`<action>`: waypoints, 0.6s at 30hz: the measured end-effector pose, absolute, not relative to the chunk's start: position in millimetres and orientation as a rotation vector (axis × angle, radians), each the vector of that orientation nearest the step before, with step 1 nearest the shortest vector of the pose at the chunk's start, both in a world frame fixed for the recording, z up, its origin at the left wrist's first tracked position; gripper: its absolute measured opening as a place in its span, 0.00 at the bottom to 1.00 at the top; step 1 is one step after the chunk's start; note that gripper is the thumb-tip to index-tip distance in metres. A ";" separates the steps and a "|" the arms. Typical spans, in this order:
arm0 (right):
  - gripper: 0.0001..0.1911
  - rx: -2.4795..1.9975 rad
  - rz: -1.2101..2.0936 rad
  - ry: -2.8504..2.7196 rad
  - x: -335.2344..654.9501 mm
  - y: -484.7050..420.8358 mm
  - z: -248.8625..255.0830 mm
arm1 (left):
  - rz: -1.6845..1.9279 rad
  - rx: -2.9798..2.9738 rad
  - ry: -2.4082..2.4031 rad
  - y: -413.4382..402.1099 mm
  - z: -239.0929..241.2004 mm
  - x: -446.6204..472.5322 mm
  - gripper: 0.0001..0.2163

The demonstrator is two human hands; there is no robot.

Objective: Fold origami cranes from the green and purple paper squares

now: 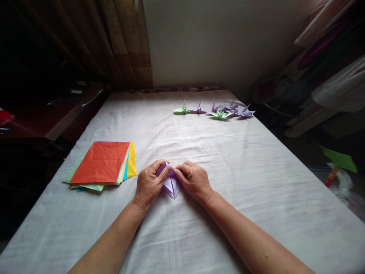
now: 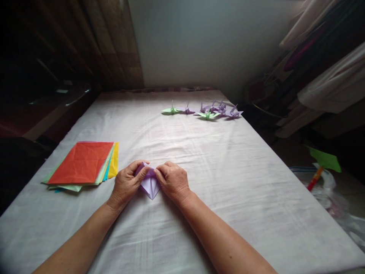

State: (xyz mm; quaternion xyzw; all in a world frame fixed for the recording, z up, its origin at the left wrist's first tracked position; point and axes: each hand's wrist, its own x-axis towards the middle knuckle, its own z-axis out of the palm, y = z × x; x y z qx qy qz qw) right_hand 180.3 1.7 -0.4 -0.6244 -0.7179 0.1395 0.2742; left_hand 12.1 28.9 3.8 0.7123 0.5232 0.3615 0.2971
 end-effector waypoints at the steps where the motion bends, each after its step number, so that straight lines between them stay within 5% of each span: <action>1: 0.10 -1.686 0.361 -1.937 180.1 1.6 -0.5 | 0.969 1.878 1.379 29.2 3.4 12.3 0.12; 18: 0.11 -1.701 0.326 -2.000 179.6 0.5 0.9 | 1.116 1.628 1.229 32.6 6.3 15.9 0.10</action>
